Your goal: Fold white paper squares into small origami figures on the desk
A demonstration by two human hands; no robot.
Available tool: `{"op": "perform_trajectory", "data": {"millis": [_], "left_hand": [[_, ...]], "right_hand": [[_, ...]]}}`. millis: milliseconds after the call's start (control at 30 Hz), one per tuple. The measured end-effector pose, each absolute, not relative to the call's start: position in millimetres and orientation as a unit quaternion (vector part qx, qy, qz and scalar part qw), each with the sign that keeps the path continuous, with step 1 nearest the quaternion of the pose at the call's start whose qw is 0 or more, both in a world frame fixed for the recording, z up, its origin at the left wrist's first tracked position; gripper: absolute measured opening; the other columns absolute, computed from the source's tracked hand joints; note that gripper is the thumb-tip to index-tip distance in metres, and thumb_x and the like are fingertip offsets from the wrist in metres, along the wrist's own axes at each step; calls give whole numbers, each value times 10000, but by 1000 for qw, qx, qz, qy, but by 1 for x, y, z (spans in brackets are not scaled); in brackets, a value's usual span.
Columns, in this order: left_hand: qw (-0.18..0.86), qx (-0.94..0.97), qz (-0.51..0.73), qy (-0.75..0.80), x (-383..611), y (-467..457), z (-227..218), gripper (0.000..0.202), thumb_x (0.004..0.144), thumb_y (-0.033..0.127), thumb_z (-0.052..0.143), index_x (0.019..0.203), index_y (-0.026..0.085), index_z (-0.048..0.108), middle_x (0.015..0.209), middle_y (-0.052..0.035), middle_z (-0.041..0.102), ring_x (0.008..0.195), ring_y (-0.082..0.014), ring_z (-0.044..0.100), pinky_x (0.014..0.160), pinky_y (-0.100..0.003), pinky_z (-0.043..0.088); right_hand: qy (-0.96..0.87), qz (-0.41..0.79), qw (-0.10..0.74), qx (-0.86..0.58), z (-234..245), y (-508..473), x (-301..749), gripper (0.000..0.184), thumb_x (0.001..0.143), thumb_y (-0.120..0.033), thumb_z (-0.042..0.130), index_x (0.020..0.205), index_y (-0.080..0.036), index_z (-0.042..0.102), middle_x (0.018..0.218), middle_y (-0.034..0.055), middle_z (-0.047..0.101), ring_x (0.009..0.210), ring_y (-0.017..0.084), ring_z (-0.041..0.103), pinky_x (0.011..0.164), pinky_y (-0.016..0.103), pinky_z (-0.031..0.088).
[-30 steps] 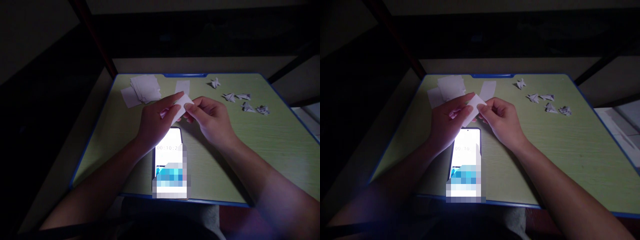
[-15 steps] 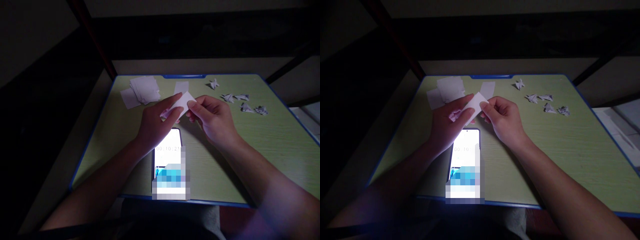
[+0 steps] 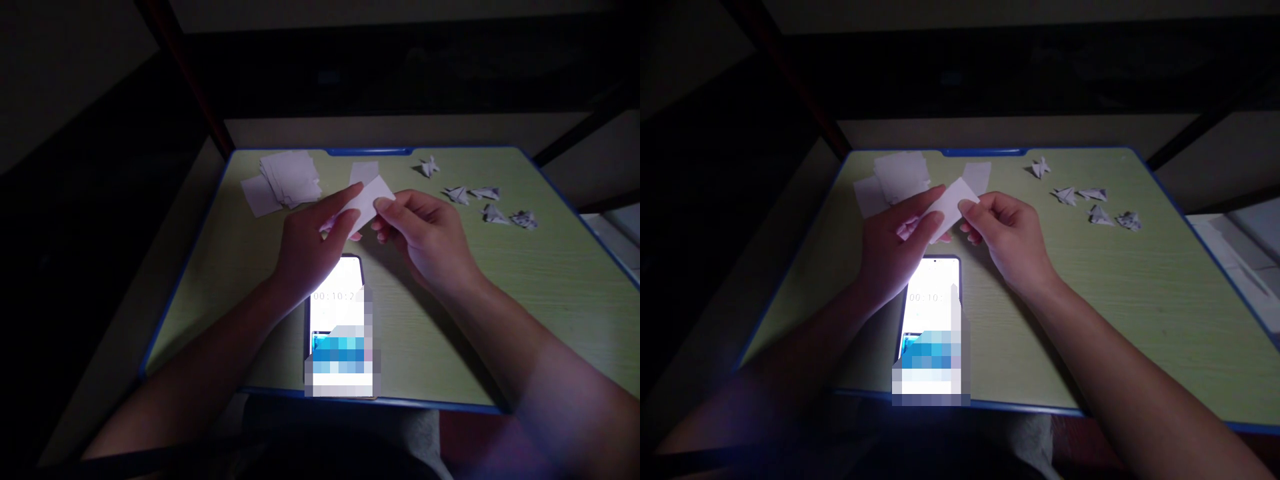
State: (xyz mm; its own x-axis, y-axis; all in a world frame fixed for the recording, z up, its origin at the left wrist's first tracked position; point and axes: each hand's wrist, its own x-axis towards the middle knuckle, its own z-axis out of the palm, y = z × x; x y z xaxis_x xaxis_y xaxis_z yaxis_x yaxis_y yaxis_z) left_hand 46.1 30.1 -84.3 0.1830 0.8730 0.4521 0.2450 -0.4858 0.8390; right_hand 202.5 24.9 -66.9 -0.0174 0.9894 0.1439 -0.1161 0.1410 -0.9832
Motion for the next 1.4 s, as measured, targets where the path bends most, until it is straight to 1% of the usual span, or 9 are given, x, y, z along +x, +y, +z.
{"op": "perform_trajectory", "data": {"millis": [267, 400, 567, 733, 933, 1167, 1300, 1400], "left_hand": [[311, 706, 503, 391, 46, 31, -84, 359, 906, 318, 536, 1252, 235, 582, 1121, -50, 707, 813, -136, 712, 730, -266, 597], [319, 710, 489, 394, 47, 30, -84, 375, 912, 339, 517, 1265, 225, 568, 1119, -54, 707, 823, -134, 710, 718, -252, 593], [329, 703, 492, 395, 48, 30, -85, 387, 897, 342, 534, 1262, 221, 573, 1026, -40, 735, 752, -126, 704, 691, -245, 583], [331, 706, 486, 394, 48, 29, -83, 398, 892, 286, 519, 1283, 226, 558, 918, -16, 748, 677, -116, 692, 656, -234, 575], [315, 720, 477, 393, 47, 28, -80, 412, 898, 282, 489, 1304, 238, 541, 844, -3, 744, 648, -117, 683, 636, -230, 569], [291, 733, 477, 388, 47, 30, -86, 412, 932, 303, 451, 1332, 221, 510, 923, -13, 738, 696, -107, 688, 667, -216, 566], [269, 749, 468, 383, 48, 30, -88, 425, 966, 330, 384, 1364, 208, 465, 1001, -25, 727, 730, -102, 691, 670, -218, 568], [259, 757, 462, 383, 48, 29, -87, 430, 978, 326, 358, 1380, 200, 443, 1017, -34, 724, 716, -96, 691, 668, -213, 565]], "right_hand": [[-523, 496, 545, -428, -68, 23, 201, 284, 752, -386, 726, 587, -205, 581, 581, -19, 592, 508, 85, 491, 480, 248, 382], [-531, 482, 545, -434, -69, 24, 202, 299, 761, -391, 717, 587, -200, 566, 570, -23, 578, 501, 81, 488, 480, 250, 377], [-537, 470, 552, -431, -71, 25, 203, 303, 754, -392, 724, 585, -201, 560, 564, -26, 570, 496, 80, 476, 475, 252, 364], [-533, 470, 559, -427, -69, 26, 205, 277, 762, -360, 723, 589, -206, 571, 566, -27, 577, 494, 80, 478, 467, 252, 356], [-526, 467, 562, -436, -68, 25, 203, 282, 765, -349, 719, 583, -206, 558, 568, -26, 578, 497, 80, 477, 470, 252, 365], [-519, 484, 560, -426, -68, 24, 202, 263, 785, -311, 702, 587, -193, 574, 580, -15, 590, 506, 81, 490, 483, 254, 367], [-523, 489, 555, -425, -68, 24, 203, 244, 779, -292, 708, 594, -188, 587, 579, -8, 589, 516, 89, 498, 485, 261, 357], [-529, 492, 545, -427, -68, 23, 203, 233, 787, -298, 701, 608, -191, 596, 574, -9, 582, 524, 94, 496, 496, 265, 363]]}}
